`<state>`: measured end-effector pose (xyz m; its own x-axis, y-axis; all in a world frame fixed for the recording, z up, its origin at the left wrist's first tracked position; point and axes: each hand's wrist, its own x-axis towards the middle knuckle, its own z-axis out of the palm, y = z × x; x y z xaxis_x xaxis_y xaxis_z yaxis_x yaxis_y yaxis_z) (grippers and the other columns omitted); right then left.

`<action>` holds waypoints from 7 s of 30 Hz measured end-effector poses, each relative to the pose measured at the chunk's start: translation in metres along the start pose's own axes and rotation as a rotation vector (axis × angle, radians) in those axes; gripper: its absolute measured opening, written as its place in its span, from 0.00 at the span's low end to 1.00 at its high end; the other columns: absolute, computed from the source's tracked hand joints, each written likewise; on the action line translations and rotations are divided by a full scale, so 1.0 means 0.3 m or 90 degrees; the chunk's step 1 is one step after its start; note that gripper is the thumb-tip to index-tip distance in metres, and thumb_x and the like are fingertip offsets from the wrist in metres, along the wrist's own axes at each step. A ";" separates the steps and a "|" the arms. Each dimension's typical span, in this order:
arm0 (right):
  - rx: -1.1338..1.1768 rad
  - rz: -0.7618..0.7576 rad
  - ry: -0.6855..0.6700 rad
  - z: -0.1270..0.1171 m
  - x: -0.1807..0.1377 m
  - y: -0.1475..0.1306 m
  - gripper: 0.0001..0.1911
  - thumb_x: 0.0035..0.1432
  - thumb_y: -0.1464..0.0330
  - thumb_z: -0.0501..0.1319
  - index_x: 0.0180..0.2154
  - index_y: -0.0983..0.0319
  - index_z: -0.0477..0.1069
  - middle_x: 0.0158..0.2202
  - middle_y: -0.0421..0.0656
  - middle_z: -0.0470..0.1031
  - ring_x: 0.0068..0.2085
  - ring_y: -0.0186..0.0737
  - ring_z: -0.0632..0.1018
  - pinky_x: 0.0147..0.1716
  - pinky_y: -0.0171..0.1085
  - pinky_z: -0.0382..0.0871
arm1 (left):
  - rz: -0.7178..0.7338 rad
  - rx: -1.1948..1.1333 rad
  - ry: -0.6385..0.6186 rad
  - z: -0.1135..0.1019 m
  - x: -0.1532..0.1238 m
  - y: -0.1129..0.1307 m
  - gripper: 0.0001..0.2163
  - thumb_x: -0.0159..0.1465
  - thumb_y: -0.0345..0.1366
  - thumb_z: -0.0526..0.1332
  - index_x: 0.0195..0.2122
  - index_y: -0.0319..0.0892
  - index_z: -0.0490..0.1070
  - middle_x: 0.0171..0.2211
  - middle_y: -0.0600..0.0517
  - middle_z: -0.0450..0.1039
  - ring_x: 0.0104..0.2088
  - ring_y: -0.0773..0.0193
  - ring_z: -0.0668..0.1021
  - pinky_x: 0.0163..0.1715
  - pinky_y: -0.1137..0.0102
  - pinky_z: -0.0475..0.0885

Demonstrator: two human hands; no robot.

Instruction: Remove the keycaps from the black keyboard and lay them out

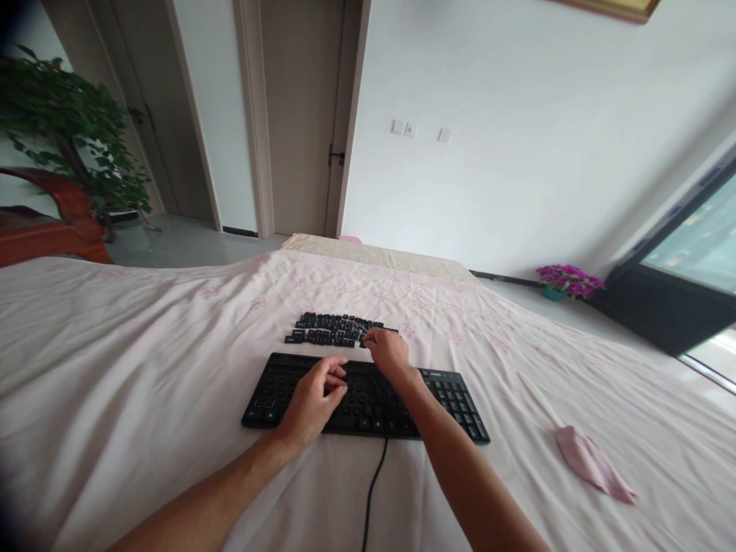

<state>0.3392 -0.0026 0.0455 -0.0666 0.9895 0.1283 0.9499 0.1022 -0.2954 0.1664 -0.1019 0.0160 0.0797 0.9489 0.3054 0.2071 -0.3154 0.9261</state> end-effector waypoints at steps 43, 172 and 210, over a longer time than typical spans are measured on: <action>0.393 -0.365 -0.087 -0.126 -0.321 -0.008 0.22 0.64 0.55 0.51 0.31 0.61 0.76 0.33 0.44 0.78 0.36 0.38 0.76 0.40 0.36 0.67 | 0.127 0.219 -0.148 -0.004 -0.034 0.024 0.11 0.56 0.25 0.61 0.39 0.46 0.72 0.36 0.53 0.72 0.39 0.63 0.74 0.41 0.70 0.67; 0.372 -0.075 -0.098 -0.173 -0.356 0.039 0.07 0.54 0.65 0.61 0.33 0.62 0.73 0.26 0.38 0.71 0.27 0.33 0.73 0.25 0.29 0.69 | 0.115 0.279 -0.121 0.058 -0.036 0.059 0.20 0.54 0.22 0.60 0.47 0.46 0.70 0.37 0.52 0.72 0.38 0.63 0.74 0.42 0.68 0.68; 0.398 -0.270 0.147 -0.043 -0.408 0.077 0.13 0.64 0.63 0.48 0.31 0.60 0.65 0.30 0.43 0.69 0.32 0.38 0.72 0.36 0.39 0.69 | 0.140 0.263 -0.169 0.134 -0.041 0.058 0.07 0.64 0.33 0.55 0.40 0.46 0.71 0.39 0.52 0.70 0.37 0.65 0.74 0.36 0.72 0.67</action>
<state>0.3734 -0.1225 0.0350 -0.2545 0.8144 0.5216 0.5051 0.5719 -0.6464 0.2081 -0.1195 0.0195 0.3968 0.8414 0.3667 0.5194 -0.5353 0.6661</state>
